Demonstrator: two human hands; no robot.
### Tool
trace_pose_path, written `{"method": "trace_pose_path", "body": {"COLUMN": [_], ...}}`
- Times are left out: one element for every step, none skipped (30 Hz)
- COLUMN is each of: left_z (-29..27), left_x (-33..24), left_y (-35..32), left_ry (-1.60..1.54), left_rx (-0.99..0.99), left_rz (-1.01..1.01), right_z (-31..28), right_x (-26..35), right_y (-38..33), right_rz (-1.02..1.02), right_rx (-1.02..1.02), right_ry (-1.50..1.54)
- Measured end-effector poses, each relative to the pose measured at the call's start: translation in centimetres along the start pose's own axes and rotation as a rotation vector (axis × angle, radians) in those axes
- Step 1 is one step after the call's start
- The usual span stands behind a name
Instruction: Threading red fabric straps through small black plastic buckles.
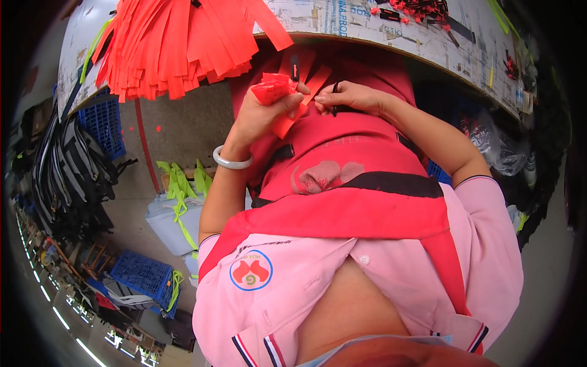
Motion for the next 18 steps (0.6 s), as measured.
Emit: {"method": "trace_pose_path", "body": {"left_z": [0.0, 0.1, 0.2, 0.2, 0.2, 0.3, 0.3, 0.2, 0.1, -0.1, -0.2, 0.1, 0.3, 0.4, 0.4, 0.2, 0.2, 0.3], "left_x": [0.1, 0.1, -0.1, -0.2, -0.3, -0.5, -0.6, -0.7, -0.6, -0.5, -0.5, -0.7, -0.9, -1.0, -1.0, -1.0, -1.0, -1.2], "left_y": [0.1, 0.2, 0.4, 0.4, 0.5, 0.4, 0.3, 0.3, 0.0, 0.0, -0.1, 0.2, 0.3, 0.3, 0.5, 0.7, 0.8, 0.7], "left_ry": [-0.019, -0.038, -0.036, -0.014, 0.008, 0.006, 0.022, 0.038, 0.036, 0.025, 0.014, 0.019, -0.014, -0.047, -0.043, 0.008, 0.060, 0.069], "left_rx": [0.000, 0.001, 0.009, 0.006, 0.003, 0.008, -0.005, -0.018, -0.020, -0.026, -0.033, -0.014, -0.037, -0.060, -0.052, -0.039, -0.026, -0.022], "left_rz": [0.001, 0.003, 0.005, 0.002, 0.000, 0.002, -0.017, -0.036, -0.033, -0.024, -0.015, -0.011, -0.002, 0.006, 0.009, 0.006, 0.005, 0.010], "right_z": [-0.1, -0.4, -1.2, -1.9, -2.1, -3.2, -4.5, -5.5, -6.7, -8.1, -10.2, -12.5, -13.4, -14.2, -14.5, -14.6, -14.3, -14.0], "right_x": [0.3, 0.3, 0.0, -0.3, 0.1, 0.8, 1.8, 2.6, 3.0, 3.4, 1.9, 0.0, -0.9, -1.6, -2.1, -2.8, -2.8, -2.5], "right_y": [-0.2, -0.1, 0.1, 0.1, 0.0, -0.3, -0.9, -2.1, -3.4, -5.2, -6.1, -7.0, -7.6, -8.2, -8.7, -9.0, -9.3, -9.5], "right_rz": [-0.074, -0.076, -0.014, 0.048, -0.063, -0.129, -0.329, -0.530, -0.320, -0.098, 0.036, 0.181, 0.182, 0.167, 0.152, 0.152, -0.078, -0.312], "right_rx": [-0.061, -0.062, -0.140, -0.218, -0.308, -0.353, -0.525, -0.692, -0.826, -0.960, -0.967, -0.984, -0.994, -1.061, -1.128, -1.139, -1.189, -1.224], "right_ry": [-0.134, -0.136, -0.164, -0.190, -0.150, -0.282, -0.549, -0.818, -0.985, -1.140, -1.246, -1.341, -1.338, -1.300, -1.260, -1.256, -1.150, -1.034]}}
Point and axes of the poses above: each hand's wrist, its own y-axis towards the middle knuckle, its own z-axis out of the palm, x = y × z, the point moved 4 cm from there along y, towards the middle knuckle, and after that the axes turned 5 degrees about -x, right-handed, at the moved point
